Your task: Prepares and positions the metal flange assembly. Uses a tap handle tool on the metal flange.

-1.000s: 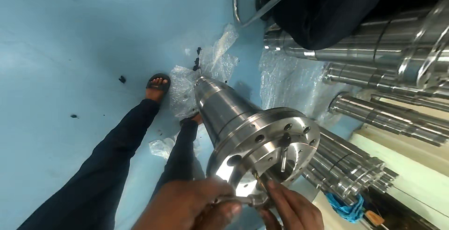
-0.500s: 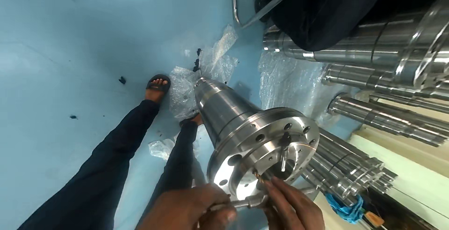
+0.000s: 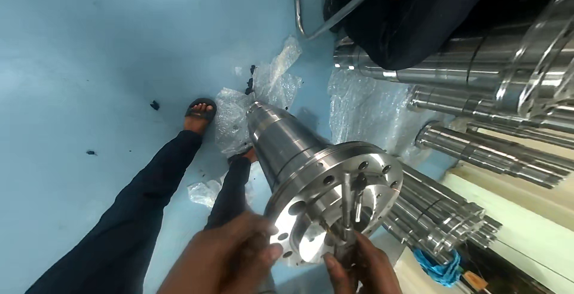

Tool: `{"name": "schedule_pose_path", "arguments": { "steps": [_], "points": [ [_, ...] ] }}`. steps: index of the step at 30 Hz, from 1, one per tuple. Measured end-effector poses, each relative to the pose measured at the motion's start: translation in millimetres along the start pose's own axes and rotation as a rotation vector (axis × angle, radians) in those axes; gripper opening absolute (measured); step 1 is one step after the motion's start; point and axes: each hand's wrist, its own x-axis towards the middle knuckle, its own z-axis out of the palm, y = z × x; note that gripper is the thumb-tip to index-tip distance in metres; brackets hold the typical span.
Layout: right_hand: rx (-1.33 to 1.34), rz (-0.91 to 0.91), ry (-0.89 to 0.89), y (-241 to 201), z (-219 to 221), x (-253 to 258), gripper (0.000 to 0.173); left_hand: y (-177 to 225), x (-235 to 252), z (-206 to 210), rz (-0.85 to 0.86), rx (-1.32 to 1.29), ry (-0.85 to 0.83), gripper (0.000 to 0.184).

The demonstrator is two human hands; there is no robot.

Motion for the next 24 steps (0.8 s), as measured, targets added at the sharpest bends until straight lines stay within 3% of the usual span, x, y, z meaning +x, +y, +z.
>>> {"name": "schedule_pose_path", "arguments": {
  "steps": [6, 15, 24],
  "points": [
    [0.129, 0.117, 0.116, -6.2, 12.1, -6.4, 0.043, -4.0, -5.3, 14.2, -0.116, 0.058, -0.233, 0.029],
    [0.259, 0.220, 0.124, -15.3, 13.4, -4.4, 0.034, -18.1, -2.1, 45.6, -0.142, 0.122, -0.522, 0.037],
    [0.303, 0.252, 0.110, -15.8, 13.2, -2.9, 0.029, -23.9, 0.5, 73.9, -0.113, 0.036, -0.485, 0.033]
  ]
}}
